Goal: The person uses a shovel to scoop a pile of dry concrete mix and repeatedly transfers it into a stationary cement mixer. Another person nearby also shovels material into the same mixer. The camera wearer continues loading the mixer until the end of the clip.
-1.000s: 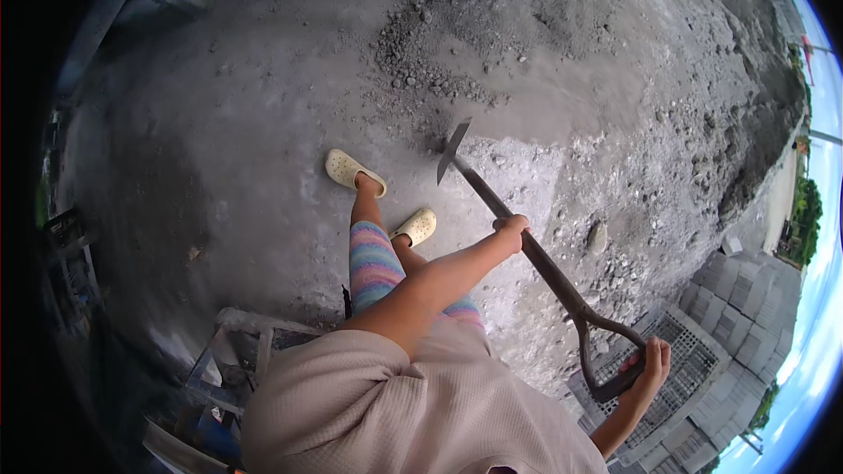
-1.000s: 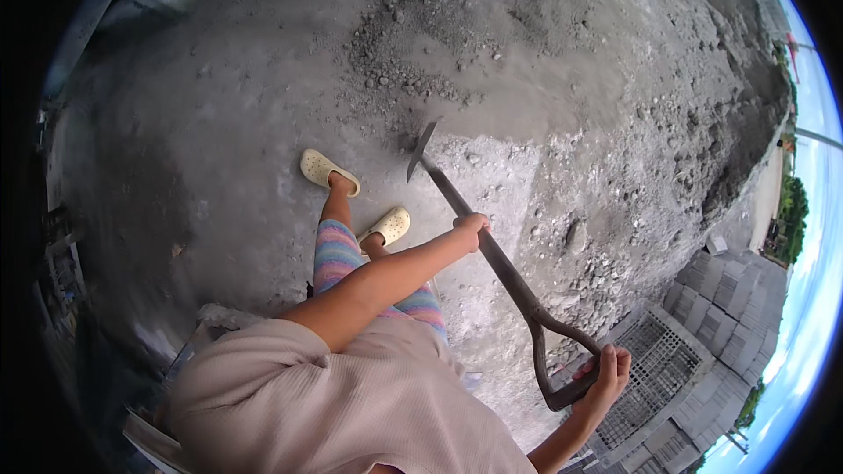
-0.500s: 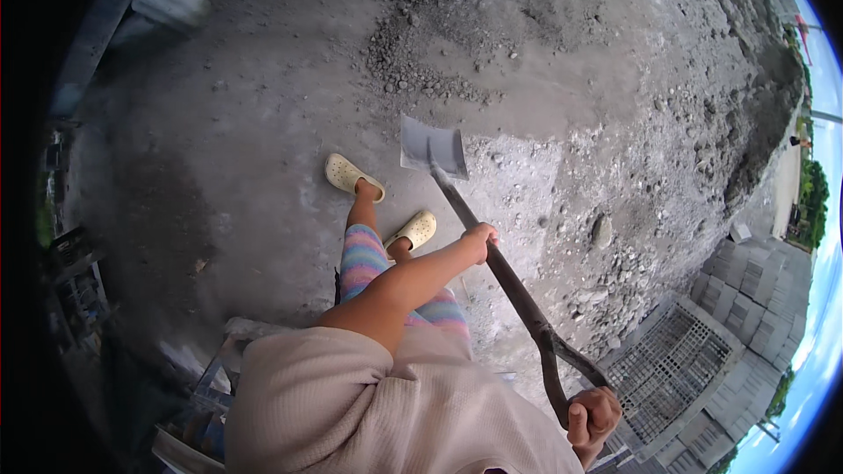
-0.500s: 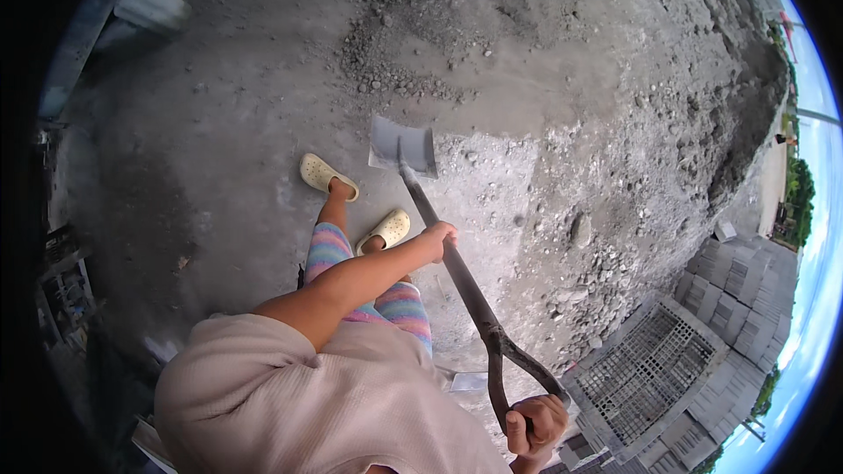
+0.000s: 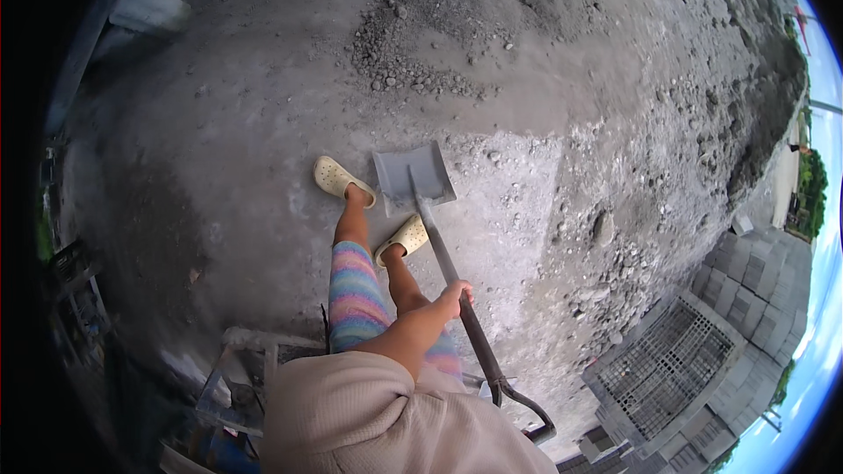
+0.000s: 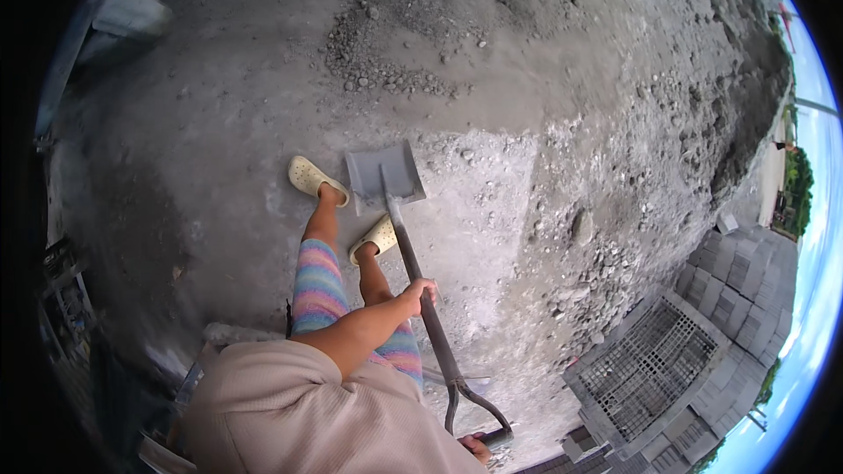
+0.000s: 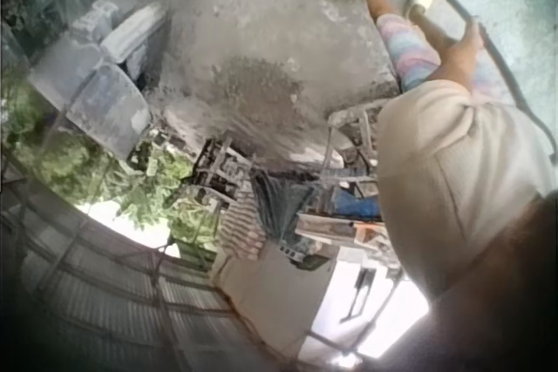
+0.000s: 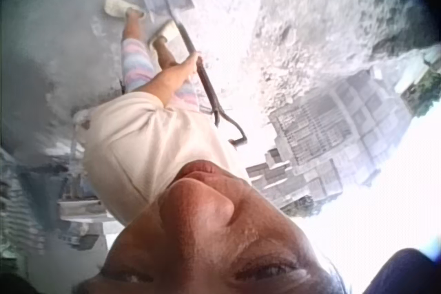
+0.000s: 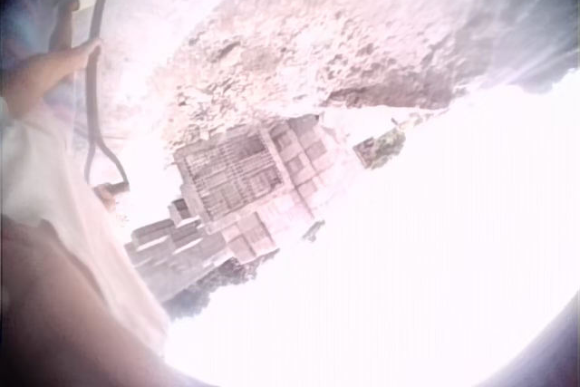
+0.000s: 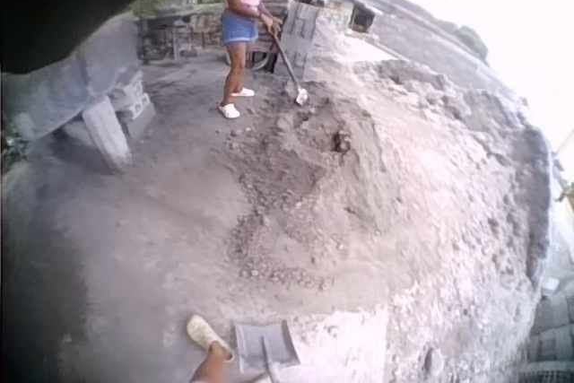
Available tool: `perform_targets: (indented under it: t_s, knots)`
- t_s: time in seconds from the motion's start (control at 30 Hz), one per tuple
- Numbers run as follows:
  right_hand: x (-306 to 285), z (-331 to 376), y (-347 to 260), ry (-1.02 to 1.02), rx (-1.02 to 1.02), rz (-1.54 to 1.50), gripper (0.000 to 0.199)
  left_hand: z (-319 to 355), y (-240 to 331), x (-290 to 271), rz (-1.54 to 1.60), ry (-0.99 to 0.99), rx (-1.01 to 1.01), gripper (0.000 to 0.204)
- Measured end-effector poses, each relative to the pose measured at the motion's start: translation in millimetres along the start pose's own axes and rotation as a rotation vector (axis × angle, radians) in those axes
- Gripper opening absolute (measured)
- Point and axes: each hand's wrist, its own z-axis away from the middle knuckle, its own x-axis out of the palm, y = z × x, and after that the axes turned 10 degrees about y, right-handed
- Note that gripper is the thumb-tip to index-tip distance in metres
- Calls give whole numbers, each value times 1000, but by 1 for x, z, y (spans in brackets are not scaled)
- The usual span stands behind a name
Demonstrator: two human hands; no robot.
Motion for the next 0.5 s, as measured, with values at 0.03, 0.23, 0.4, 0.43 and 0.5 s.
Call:
perform_targets:
  t_s: [0.03, 0.23, 0.4, 0.43, 0.5]
  knots:
    - [-30, -42, 41, -26, -429, 295, 14, -3, 1, 0, -14, -5, -5, 10]
    - [117, 43, 28, 139, 57, -23, 15, 9, -1, -25, -282, 147, -18, 14]
    - [133, 3, 47, 142, 106, 51, 13, 14, 15, -14, -404, 195, -22, 17]
    - [140, -5, 54, 117, 132, -5, 11, 18, 27, -16, -438, 198, -17, 19]
    - [171, -3, 59, 80, 164, -8, 10, 43, 57, -21, -391, 80, 12, 24]
